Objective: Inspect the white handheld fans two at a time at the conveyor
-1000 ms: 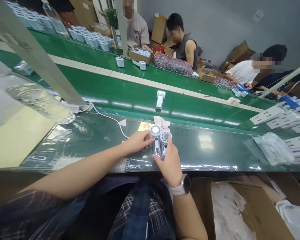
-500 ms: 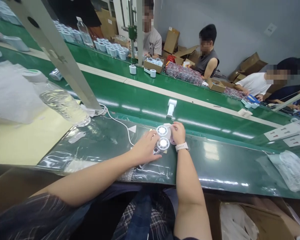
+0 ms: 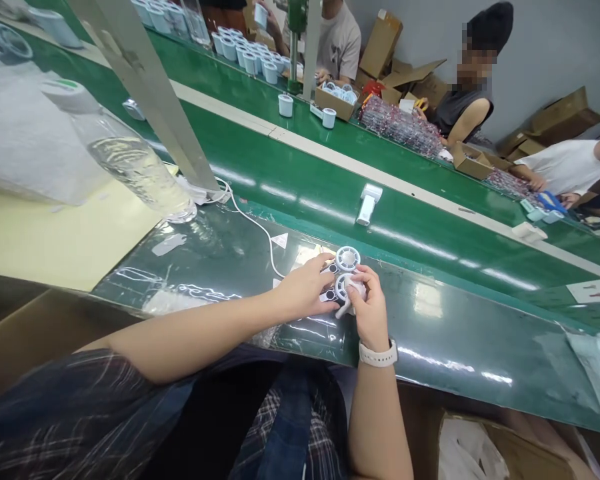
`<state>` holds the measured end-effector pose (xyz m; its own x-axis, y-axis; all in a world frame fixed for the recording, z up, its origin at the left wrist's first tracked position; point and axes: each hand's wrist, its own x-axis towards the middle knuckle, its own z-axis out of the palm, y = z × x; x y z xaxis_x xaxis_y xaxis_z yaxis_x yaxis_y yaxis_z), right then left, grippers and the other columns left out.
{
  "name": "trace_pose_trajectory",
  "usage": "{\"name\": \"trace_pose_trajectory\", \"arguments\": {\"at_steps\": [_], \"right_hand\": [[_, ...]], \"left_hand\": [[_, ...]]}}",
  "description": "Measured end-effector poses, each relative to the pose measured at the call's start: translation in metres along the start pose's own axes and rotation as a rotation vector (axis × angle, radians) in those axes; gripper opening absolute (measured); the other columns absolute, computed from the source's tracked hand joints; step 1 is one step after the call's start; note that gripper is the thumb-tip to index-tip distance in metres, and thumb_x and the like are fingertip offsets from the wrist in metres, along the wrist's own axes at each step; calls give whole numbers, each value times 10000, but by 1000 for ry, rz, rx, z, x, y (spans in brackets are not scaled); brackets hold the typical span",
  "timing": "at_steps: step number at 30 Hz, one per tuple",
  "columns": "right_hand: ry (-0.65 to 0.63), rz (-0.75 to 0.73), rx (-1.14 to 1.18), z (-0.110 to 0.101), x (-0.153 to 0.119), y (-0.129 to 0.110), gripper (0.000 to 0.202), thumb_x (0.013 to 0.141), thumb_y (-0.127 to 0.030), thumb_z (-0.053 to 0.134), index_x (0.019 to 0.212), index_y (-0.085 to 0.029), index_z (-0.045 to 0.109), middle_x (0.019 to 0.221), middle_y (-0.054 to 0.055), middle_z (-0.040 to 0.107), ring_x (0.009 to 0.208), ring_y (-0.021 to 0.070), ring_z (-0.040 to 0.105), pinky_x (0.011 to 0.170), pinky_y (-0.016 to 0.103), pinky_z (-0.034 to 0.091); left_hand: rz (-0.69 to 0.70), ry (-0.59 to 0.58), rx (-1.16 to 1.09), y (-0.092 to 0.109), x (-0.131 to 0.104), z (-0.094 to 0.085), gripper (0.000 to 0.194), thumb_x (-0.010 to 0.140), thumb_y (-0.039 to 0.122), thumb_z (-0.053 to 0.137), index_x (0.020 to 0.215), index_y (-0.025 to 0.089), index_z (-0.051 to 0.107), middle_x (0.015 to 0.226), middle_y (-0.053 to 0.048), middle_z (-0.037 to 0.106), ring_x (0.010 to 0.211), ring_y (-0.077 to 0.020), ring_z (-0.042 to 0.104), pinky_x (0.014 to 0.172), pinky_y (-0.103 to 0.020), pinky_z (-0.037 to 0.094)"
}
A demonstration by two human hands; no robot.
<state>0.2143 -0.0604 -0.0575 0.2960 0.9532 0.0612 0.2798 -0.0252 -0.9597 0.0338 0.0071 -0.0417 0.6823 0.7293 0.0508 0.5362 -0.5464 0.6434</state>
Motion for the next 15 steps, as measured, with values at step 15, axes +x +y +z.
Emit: {"name": "trace_pose_trajectory", "arguments": {"at_steps": [15], "right_hand": [[-110, 245, 206, 7, 23, -1, 463, 626, -501, 881, 907, -239, 622, 847, -15, 655, 766, 180, 608, 753, 329, 538]], "left_hand": [[78, 89, -32, -4, -2, 10, 477, 808, 348, 810, 1222, 130, 717, 1660, -221, 307, 1488, -441, 423, 1204, -567, 447]]}}
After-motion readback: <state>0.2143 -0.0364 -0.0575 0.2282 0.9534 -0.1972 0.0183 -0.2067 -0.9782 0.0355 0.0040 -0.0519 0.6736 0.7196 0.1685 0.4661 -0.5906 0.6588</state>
